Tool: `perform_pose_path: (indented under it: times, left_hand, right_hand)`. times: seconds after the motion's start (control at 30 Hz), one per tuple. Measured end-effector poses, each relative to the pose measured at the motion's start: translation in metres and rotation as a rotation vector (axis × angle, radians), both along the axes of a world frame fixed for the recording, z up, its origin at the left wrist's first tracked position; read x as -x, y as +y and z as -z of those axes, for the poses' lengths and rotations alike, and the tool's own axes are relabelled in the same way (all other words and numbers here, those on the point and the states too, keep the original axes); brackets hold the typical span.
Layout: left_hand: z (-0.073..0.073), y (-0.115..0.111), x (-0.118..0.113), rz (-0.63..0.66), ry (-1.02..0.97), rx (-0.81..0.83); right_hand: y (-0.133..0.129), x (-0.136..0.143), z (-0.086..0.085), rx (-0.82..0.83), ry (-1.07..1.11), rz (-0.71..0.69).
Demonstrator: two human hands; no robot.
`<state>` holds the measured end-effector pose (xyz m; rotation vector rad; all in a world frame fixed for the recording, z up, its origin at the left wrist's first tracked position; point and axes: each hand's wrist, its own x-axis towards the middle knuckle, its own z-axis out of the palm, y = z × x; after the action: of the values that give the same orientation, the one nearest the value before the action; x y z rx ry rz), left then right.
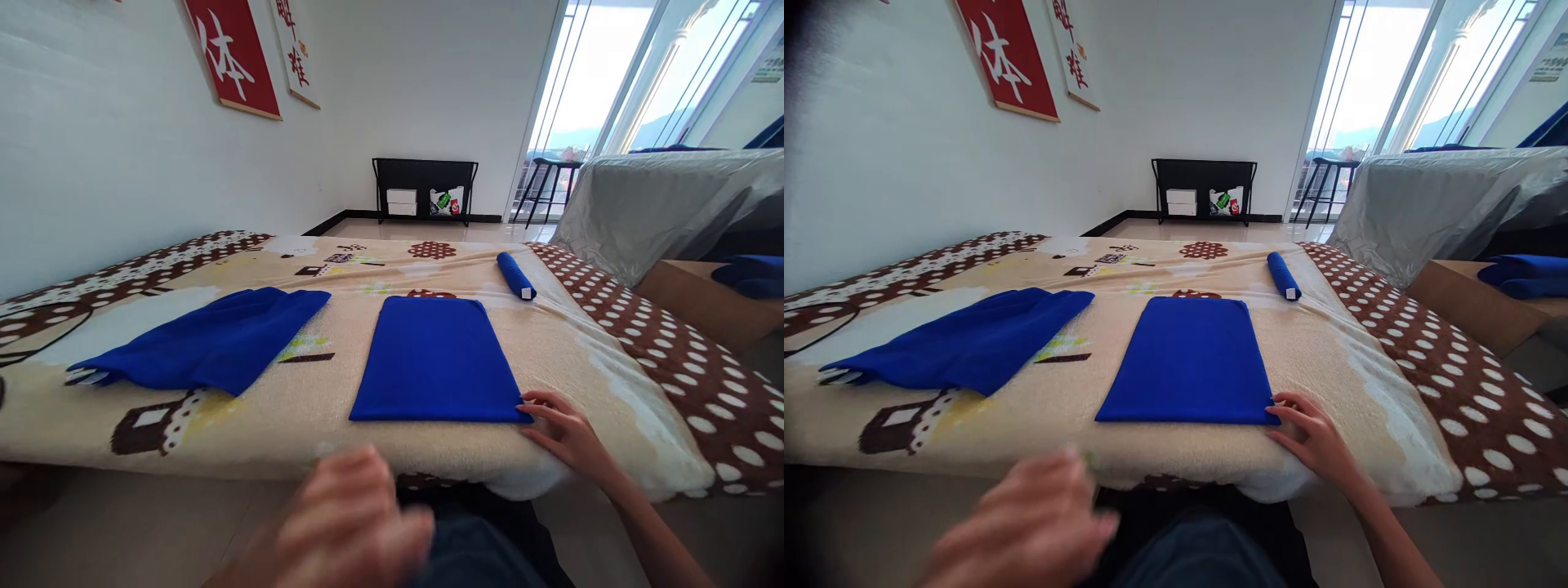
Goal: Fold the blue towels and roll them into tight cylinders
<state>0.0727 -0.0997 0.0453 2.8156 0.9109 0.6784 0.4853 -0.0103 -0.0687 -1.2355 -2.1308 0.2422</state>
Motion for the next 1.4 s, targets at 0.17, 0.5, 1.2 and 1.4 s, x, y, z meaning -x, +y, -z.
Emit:
perform_pose_path:
  times: [0.17,0.5,1.2,1.4]
  left_hand:
    - [0.030,0.091,0.013,-0.249,0.167,-0.211]
    - [0.075,0.103,0.053,-0.219,0.139,-0.394]
    - [0.084,0.146,-0.088,-0.445,0.207,0.010]
    - [0.093,0.104,-0.027,-0.643,0.188,-0.017]
  right_hand:
    - [-0.004,0.001,0.003,-0.086,-0.031,0.011]
    - [-0.006,-0.011,0.004,-0.247,-0.235,0.012]
    - [0.043,0.161,-0.018,0.043,-0.285,0.203]
    - [0.005,0.114,-0.008,0.059,-0.309,0.340]
